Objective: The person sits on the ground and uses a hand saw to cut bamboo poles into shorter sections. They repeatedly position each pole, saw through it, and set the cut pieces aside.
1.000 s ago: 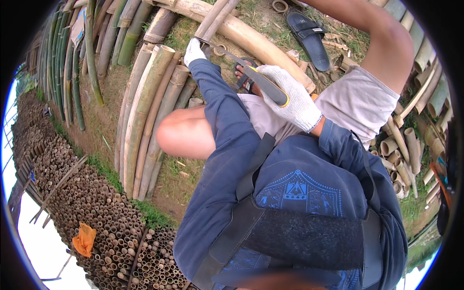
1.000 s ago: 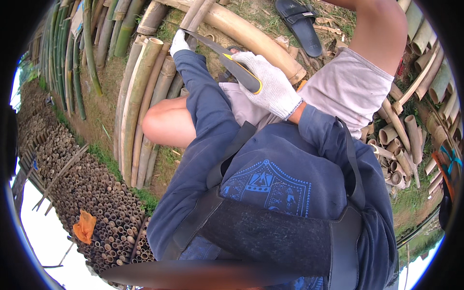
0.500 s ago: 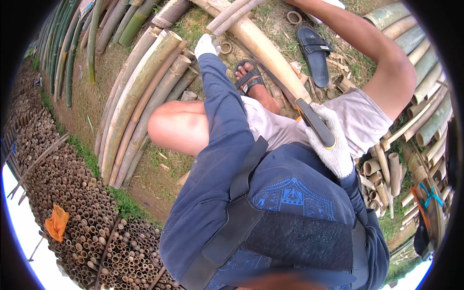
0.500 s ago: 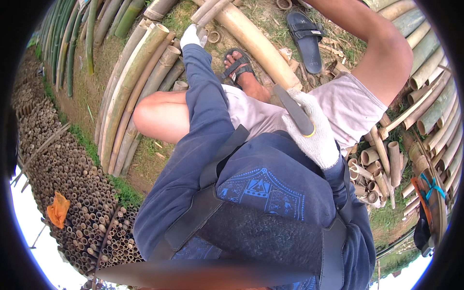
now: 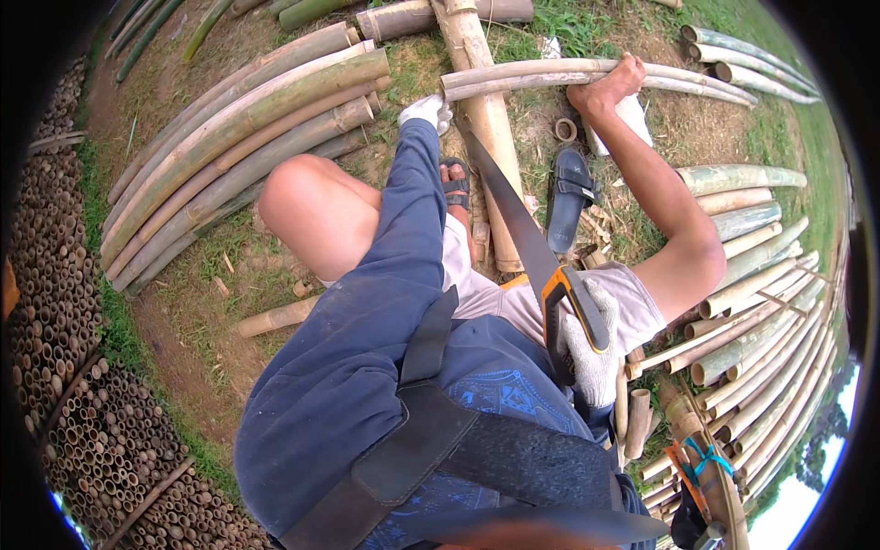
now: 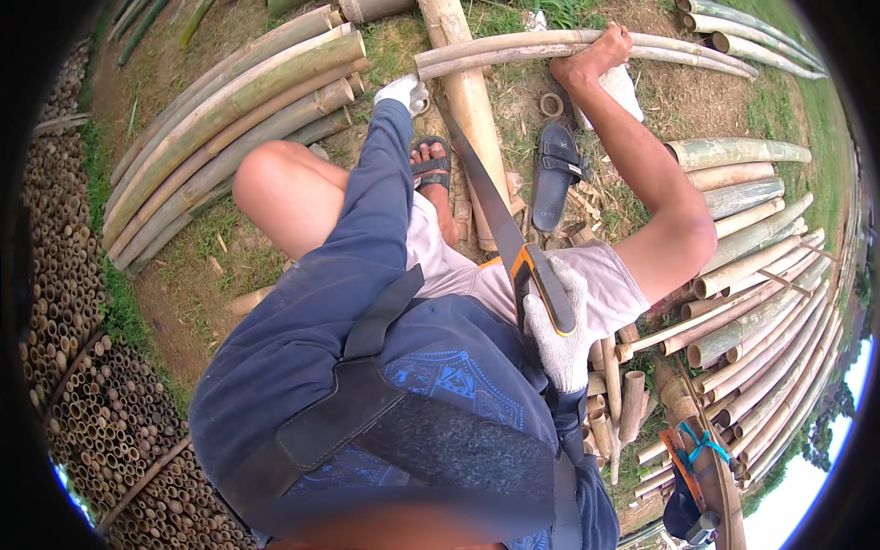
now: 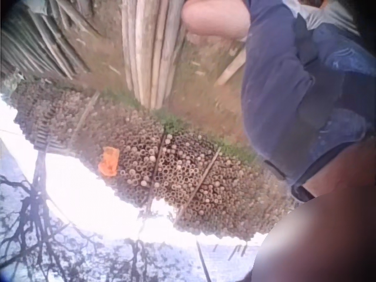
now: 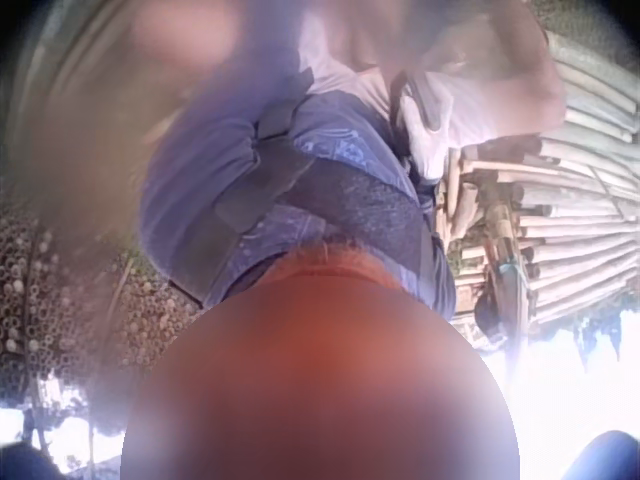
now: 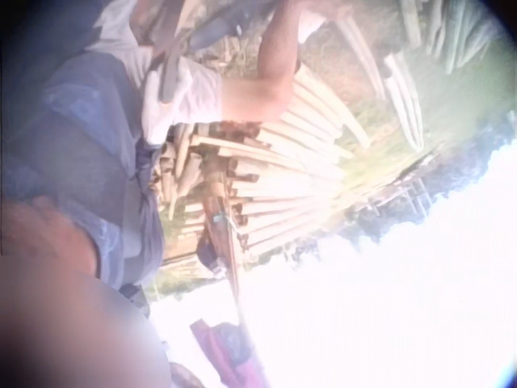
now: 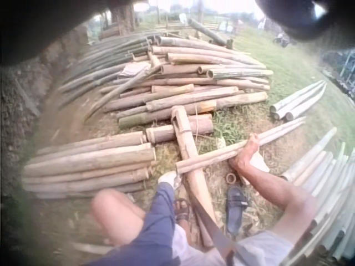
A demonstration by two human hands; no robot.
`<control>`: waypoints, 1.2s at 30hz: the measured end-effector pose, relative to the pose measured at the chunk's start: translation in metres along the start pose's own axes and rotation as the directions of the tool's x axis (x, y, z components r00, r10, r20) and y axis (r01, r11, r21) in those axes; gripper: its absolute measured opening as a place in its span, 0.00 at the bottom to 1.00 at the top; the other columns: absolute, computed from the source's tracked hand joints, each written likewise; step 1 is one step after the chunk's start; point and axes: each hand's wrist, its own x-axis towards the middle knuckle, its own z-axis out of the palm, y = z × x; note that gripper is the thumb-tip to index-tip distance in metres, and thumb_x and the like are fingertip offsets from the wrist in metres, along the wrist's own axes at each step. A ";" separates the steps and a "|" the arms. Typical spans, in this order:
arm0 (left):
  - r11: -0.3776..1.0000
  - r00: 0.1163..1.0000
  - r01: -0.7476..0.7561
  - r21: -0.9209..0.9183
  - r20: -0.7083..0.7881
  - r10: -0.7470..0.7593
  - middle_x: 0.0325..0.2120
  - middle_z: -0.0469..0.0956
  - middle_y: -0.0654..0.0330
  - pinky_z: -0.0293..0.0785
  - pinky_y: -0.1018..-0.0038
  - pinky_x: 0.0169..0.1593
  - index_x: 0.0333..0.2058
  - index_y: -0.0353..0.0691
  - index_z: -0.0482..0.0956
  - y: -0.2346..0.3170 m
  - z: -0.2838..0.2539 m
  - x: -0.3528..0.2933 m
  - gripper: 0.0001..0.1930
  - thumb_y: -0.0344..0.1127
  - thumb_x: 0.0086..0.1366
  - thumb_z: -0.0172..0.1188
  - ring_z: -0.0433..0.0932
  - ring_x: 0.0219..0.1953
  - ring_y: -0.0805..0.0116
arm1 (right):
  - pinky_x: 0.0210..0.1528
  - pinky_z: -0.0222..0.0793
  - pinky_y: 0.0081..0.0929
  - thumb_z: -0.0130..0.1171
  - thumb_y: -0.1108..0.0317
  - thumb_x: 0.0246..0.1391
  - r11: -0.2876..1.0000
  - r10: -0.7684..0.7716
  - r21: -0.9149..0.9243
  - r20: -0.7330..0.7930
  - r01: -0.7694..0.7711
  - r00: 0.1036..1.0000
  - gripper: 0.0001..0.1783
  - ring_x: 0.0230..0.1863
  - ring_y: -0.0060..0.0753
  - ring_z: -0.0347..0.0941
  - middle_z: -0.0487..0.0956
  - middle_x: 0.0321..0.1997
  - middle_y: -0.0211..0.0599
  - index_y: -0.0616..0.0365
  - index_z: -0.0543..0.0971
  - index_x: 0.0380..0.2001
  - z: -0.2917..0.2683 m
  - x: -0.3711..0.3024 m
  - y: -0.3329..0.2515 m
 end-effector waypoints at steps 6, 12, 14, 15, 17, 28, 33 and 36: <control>0.924 0.882 -0.383 0.004 -0.297 0.366 0.27 0.85 0.58 0.77 0.69 0.25 0.40 0.35 0.87 -0.010 0.002 -0.004 0.08 0.31 0.69 0.61 0.82 0.21 0.66 | 0.67 0.68 0.35 0.70 0.58 0.59 0.998 0.042 0.040 -0.088 -0.038 0.995 0.38 0.65 0.37 0.73 0.74 0.64 0.42 0.61 0.69 0.68 -0.050 -0.054 -0.045; 0.323 0.474 -0.720 0.614 0.095 0.875 0.52 0.85 0.45 0.76 0.62 0.62 0.53 0.37 0.85 -0.003 0.027 -0.004 0.17 0.36 0.71 0.57 0.83 0.55 0.50 | 0.30 0.64 0.21 0.78 0.56 0.51 0.895 -0.268 0.205 -0.463 0.396 0.845 0.48 0.28 0.22 0.72 0.78 0.38 0.36 0.63 0.66 0.69 -0.091 -0.135 -0.075; 0.407 0.547 -0.725 0.555 0.106 0.830 0.52 0.85 0.45 0.75 0.63 0.63 0.53 0.36 0.85 0.004 0.035 -0.008 0.18 0.32 0.71 0.52 0.83 0.55 0.50 | 0.24 0.58 0.20 0.78 0.58 0.52 0.790 -0.397 0.112 -0.655 0.602 0.643 0.48 0.22 0.20 0.67 0.76 0.31 0.35 0.64 0.65 0.71 -0.099 -0.162 -0.081; 0.533 0.639 -0.699 0.477 0.083 0.765 0.52 0.85 0.45 0.76 0.64 0.62 0.54 0.35 0.85 0.009 0.036 -0.012 0.18 0.30 0.70 0.53 0.84 0.55 0.53 | 0.22 0.55 0.20 0.77 0.60 0.53 0.721 -0.445 0.077 -0.710 0.689 0.545 0.49 0.20 0.20 0.64 0.74 0.27 0.34 0.64 0.63 0.72 -0.102 -0.175 -0.084; 0.609 0.710 -0.651 0.453 0.078 0.700 0.52 0.86 0.47 0.77 0.65 0.62 0.52 0.34 0.86 0.014 0.038 -0.024 0.17 0.26 0.68 0.55 0.84 0.54 0.55 | 0.23 0.55 0.20 0.74 0.61 0.58 0.653 -0.518 -0.082 -0.774 0.753 0.364 0.46 0.21 0.19 0.62 0.71 0.25 0.32 0.65 0.62 0.73 -0.112 -0.194 -0.088; -0.178 0.614 -0.482 0.858 0.475 0.630 0.43 0.84 0.51 0.77 0.55 0.58 0.49 0.51 0.88 0.010 0.063 -0.133 0.23 0.43 0.53 0.76 0.81 0.51 0.49 | 0.41 0.76 0.22 0.63 0.76 0.65 0.872 -0.345 -0.108 -0.828 0.478 0.442 0.30 0.37 0.21 0.77 0.78 0.56 0.38 0.58 0.69 0.68 -0.164 -0.070 -0.033; -0.222 0.600 -0.460 0.860 0.486 0.636 0.47 0.81 0.54 0.75 0.54 0.59 0.47 0.54 0.89 -0.002 0.061 -0.137 0.22 0.49 0.52 0.78 0.77 0.54 0.49 | 0.67 0.69 0.33 0.68 0.70 0.64 0.838 -0.538 -0.415 -0.737 0.354 0.410 0.28 0.62 0.35 0.74 0.77 0.61 0.39 0.58 0.73 0.64 -0.124 0.049 0.037; -0.258 0.636 -0.443 0.858 0.504 0.584 0.54 0.78 0.53 0.74 0.55 0.60 0.56 0.53 0.83 -0.003 0.065 -0.132 0.32 0.51 0.51 0.79 0.76 0.58 0.50 | 0.62 0.74 0.36 0.72 0.67 0.60 0.819 -0.570 -0.518 -0.690 0.246 0.446 0.29 0.56 0.47 0.79 0.79 0.56 0.47 0.55 0.75 0.63 -0.088 0.079 0.068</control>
